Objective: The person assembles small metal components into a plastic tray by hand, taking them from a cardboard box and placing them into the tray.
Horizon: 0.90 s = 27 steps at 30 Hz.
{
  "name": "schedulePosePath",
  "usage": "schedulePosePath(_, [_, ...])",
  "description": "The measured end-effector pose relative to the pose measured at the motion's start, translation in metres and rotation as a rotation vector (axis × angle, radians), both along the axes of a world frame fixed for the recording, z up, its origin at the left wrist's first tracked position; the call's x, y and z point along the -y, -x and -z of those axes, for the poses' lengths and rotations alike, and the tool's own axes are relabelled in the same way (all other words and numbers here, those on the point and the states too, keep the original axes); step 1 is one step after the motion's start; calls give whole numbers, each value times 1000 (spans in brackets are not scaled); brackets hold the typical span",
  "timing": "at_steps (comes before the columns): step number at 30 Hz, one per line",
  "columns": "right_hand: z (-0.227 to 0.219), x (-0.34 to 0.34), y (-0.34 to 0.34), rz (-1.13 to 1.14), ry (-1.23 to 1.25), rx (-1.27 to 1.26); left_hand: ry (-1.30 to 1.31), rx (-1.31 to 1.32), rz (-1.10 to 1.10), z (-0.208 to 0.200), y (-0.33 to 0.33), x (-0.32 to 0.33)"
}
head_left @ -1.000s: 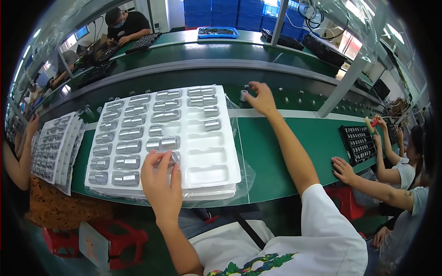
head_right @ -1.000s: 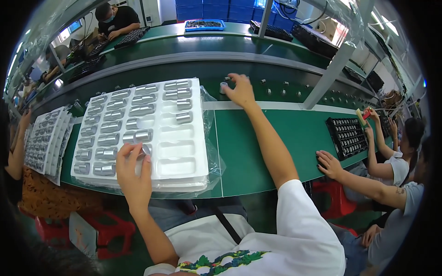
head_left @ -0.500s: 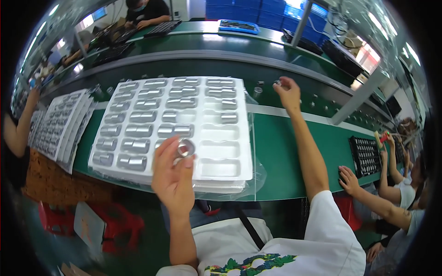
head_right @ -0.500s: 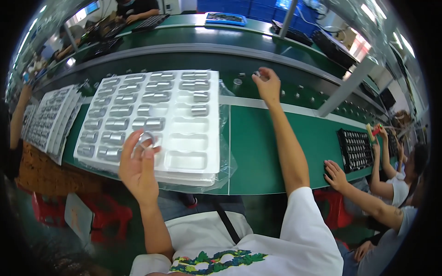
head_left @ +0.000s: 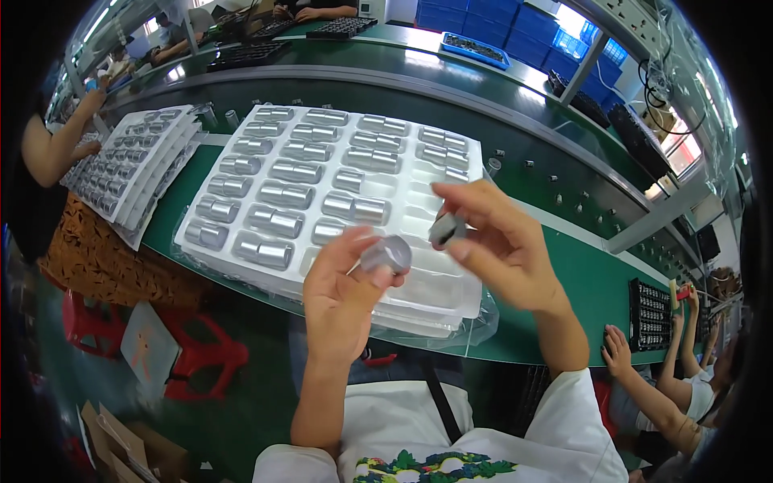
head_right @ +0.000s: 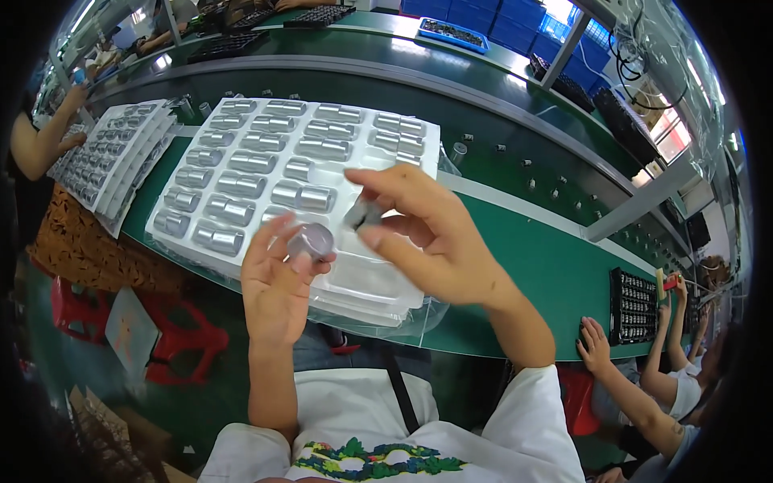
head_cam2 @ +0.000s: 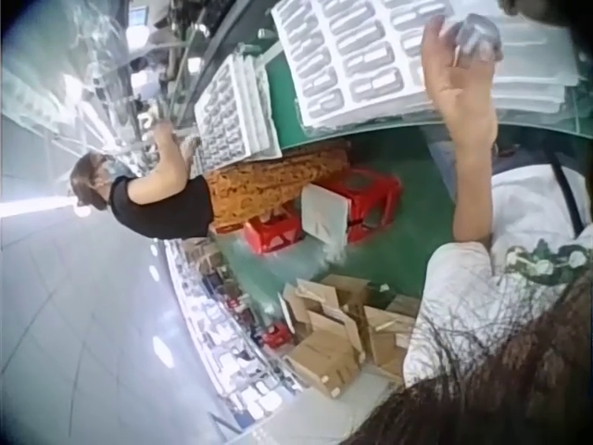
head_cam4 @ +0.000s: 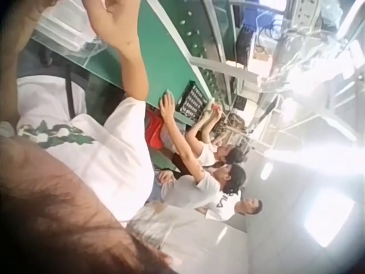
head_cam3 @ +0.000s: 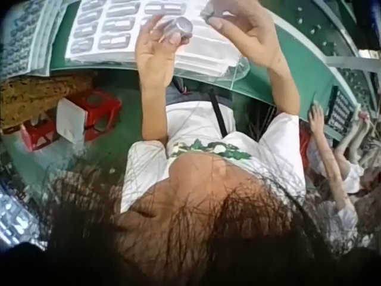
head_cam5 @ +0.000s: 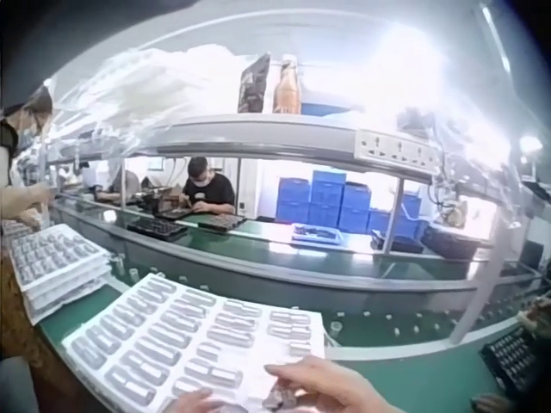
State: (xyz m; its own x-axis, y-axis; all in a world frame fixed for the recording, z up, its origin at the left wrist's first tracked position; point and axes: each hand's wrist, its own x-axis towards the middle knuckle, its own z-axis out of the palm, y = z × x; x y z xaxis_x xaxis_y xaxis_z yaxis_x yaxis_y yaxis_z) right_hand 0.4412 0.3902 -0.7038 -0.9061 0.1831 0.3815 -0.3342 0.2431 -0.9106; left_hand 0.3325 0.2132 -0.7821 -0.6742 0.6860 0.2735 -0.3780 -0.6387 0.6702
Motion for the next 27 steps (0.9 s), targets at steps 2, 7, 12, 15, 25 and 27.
schedulePosePath(2, [1, 9, -2, 76, 51, -54, 128, 18, -122, -15, -9, -2])
schedulePosePath(7, [5, 7, -3, 15, -155, -76, 69, -63, -73, -3, -6, -5])
schedulePosePath(12, [6, 6, -3, 62, -382, -95, 74, -70, -54, -1, -2, -3])
schedulePosePath(15, [-3, 18, -6, 184, -572, -112, 57, -129, -29, -4, 3, -1])
schedulePosePath(25, [28, 32, 5, 441, -904, -407, 63, -42, -32, -14, -19, -10])
schedulePosePath(27, [35, 36, 7, 403, -992, -590, 142, -24, -60, -14, -21, -10])
